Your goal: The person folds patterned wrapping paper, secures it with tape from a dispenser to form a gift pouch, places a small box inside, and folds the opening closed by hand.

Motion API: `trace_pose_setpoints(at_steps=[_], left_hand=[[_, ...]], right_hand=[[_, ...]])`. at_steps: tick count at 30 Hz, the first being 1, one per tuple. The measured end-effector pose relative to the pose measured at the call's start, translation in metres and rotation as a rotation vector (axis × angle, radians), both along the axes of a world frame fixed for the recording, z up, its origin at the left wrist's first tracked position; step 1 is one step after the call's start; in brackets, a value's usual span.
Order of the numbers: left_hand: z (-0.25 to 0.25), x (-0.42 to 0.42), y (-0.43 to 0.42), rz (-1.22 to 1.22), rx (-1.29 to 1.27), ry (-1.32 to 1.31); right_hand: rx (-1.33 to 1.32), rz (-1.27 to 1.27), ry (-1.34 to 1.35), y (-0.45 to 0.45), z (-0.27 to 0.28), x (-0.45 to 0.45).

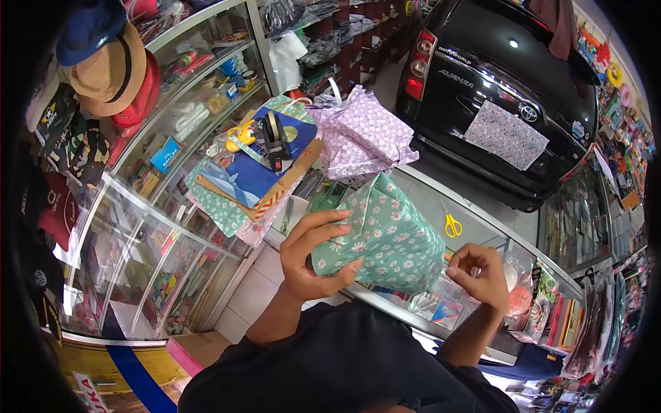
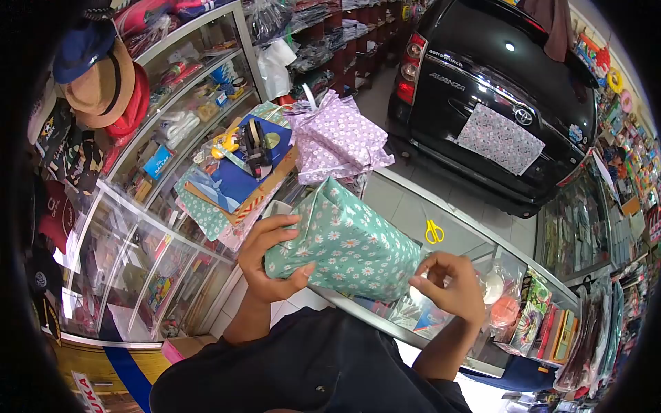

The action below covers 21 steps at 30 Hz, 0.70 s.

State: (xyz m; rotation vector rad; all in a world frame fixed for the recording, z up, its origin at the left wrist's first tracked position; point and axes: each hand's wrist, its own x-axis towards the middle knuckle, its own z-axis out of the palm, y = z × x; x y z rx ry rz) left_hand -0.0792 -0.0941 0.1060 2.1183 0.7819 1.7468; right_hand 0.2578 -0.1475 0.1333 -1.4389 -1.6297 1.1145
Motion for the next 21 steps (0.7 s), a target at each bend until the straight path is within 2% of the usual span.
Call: trace_pose_setpoints(at_steps=[1, 2, 3, 5, 8, 10, 15, 17, 21], left_hand=[[0.0, 0.006, 0.0, 0.0, -0.022, -0.005], [0.0, 0.011, 0.0, 0.0, -0.046, -0.01], [-0.003, 0.015, -0.001, -0.005, -0.048, -0.005], [-0.007, 0.021, 0.0, -0.04, -0.094, -0.007], [-0.006, 0.025, -0.003, -0.061, -0.134, -0.017], [-0.006, 0.024, -0.002, -0.048, -0.151, -0.036], [-0.014, 0.014, 0.002, -0.077, -0.264, -0.205], [-0.02, 0.009, 0.003, -0.095, -0.33, -0.249], [-0.035, -0.01, 0.001, -0.104, -0.473, -0.318]], right_hand=[[0.132, -0.045, 0.078, 0.003, 0.001, -0.004], [0.276, -0.058, 0.031, 0.006, -0.002, -0.003], [0.273, -0.064, 0.035, 0.009, 0.003, -0.011], [0.778, -0.049, -0.058, 0.018, 0.027, -0.035], [0.782, 0.049, -0.209, 0.026, 0.047, -0.053], [0.776, 0.222, -0.299, 0.039, 0.054, -0.062], [0.755, 0.311, -0.259, 0.069, 0.069, -0.093], [0.575, 0.421, -0.373, 0.081, 0.071, -0.104], [0.6, 0.467, -0.328, 0.095, 0.048, -0.125]])
